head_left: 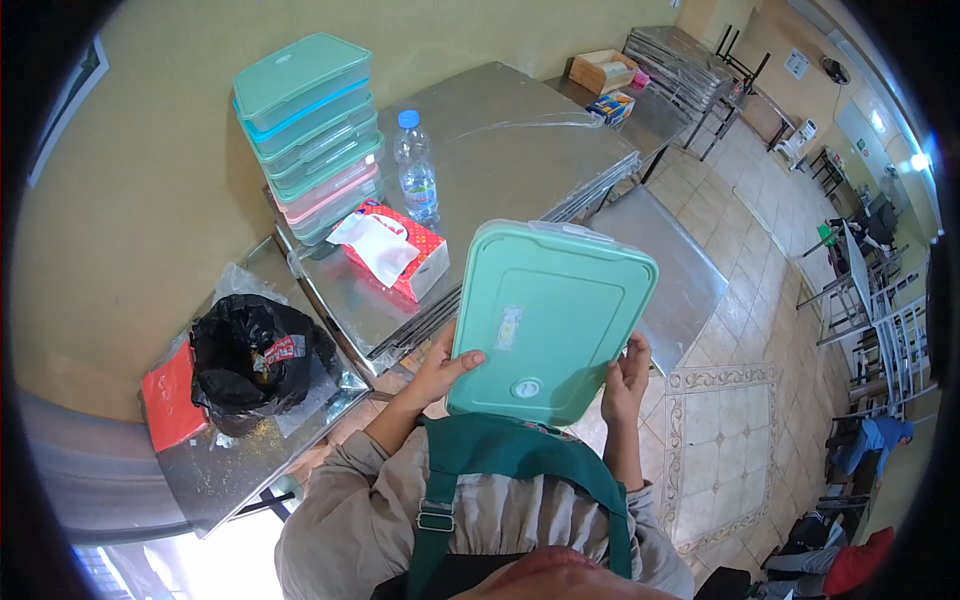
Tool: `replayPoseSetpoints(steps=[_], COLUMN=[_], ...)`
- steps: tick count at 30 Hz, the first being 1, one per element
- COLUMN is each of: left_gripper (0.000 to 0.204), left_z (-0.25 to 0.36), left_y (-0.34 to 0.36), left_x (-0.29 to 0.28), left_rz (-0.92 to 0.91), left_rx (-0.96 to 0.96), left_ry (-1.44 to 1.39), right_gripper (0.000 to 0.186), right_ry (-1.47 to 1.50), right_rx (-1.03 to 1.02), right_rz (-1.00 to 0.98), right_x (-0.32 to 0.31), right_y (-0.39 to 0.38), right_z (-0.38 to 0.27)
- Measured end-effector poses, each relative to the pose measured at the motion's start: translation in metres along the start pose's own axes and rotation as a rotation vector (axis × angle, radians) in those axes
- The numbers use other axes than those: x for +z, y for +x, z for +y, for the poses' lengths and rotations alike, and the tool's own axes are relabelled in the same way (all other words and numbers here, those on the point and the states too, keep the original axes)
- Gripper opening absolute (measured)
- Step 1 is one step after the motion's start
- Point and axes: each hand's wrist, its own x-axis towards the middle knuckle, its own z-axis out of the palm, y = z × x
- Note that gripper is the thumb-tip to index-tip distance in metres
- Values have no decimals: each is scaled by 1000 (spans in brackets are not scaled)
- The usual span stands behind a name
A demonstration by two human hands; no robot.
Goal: Organizing and stacking plastic food containers and lids on a table.
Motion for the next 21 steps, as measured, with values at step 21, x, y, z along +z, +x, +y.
replayPoseSetpoints(steps=[21], left_gripper=[64], left_z=[-22], left_y=[-44], left_x=[-20], left_rz=[-49], left_rx=[148], left_ry=[410], right_gripper=[63], right_ry=[149], right_rx=[-424], right_rz=[108], right_x=[-8], right_y=[48], right_z=[-35])
